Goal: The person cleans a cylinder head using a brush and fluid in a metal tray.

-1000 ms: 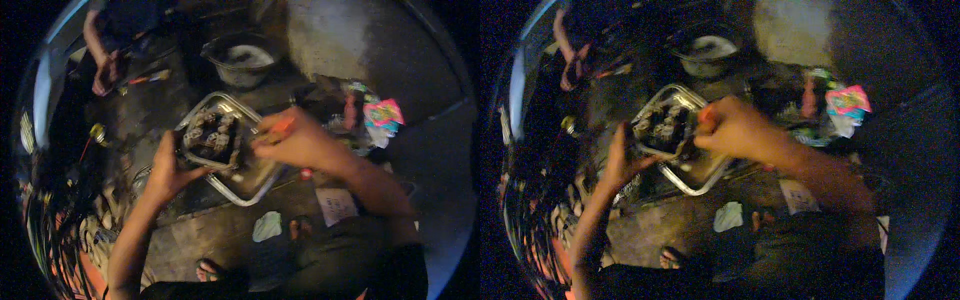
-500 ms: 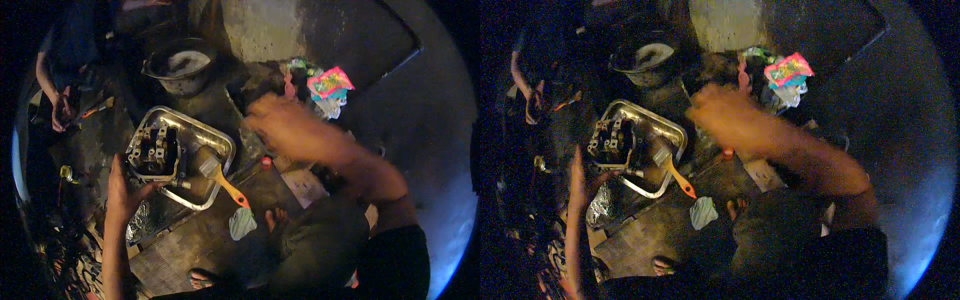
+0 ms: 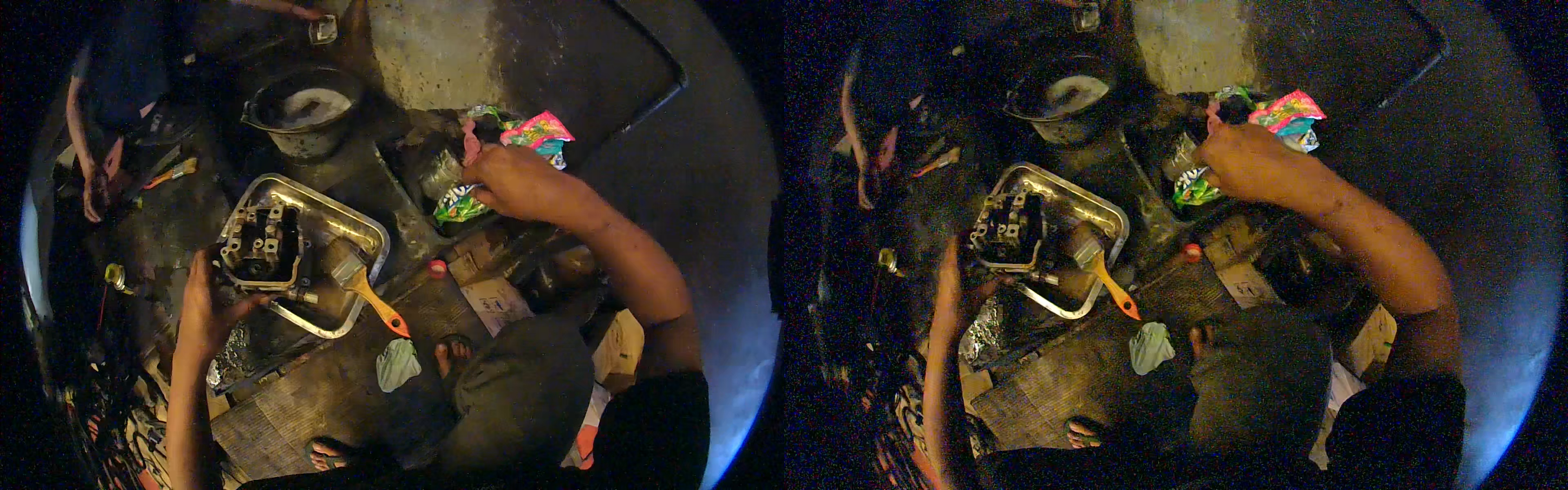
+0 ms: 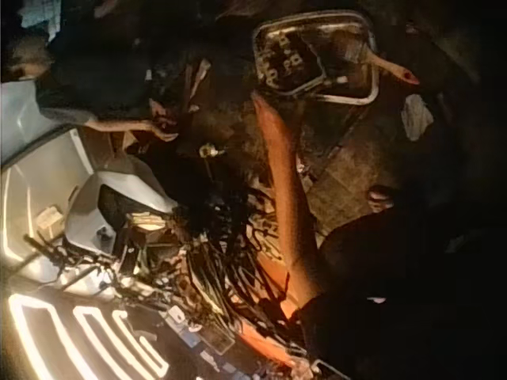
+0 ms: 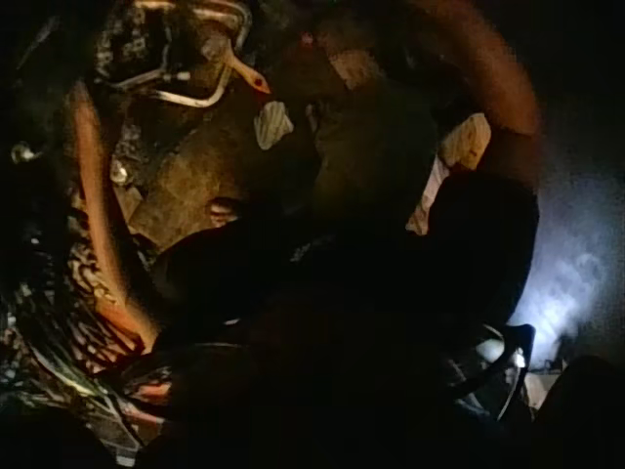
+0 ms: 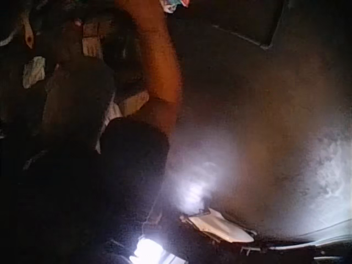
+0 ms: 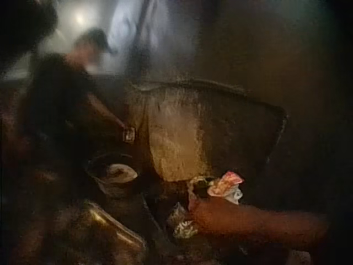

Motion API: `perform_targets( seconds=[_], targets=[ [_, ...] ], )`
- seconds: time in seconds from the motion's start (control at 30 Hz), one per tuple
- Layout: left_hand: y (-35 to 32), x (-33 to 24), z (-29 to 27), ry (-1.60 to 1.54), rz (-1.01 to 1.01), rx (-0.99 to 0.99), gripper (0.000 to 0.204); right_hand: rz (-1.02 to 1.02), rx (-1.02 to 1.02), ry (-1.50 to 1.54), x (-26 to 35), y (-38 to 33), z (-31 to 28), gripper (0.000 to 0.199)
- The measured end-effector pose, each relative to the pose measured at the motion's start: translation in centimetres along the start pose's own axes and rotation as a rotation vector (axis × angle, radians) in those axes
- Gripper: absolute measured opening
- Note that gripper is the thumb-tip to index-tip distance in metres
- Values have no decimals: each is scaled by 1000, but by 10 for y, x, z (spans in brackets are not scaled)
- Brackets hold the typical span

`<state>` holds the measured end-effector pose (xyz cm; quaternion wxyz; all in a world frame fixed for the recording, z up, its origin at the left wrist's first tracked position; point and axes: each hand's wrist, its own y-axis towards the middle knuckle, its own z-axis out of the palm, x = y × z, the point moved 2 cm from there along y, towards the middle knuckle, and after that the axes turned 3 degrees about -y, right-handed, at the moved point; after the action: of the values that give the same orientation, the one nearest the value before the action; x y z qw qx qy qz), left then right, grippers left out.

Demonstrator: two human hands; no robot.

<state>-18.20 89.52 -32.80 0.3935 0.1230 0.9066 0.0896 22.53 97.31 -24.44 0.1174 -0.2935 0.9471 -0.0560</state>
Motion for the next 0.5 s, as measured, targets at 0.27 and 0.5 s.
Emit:
perform_targets(
  seconds=[0.27, 0.5],
  targets=[
    [-9, -11, -23, 353, 50, -79, 93, -233, -153, 218, 49, 25, -84, 27],
    [1, -39, -45, -254, 51, -27, 98, -562, -214, 387, 119, 72, -126, 31]
  ],
)
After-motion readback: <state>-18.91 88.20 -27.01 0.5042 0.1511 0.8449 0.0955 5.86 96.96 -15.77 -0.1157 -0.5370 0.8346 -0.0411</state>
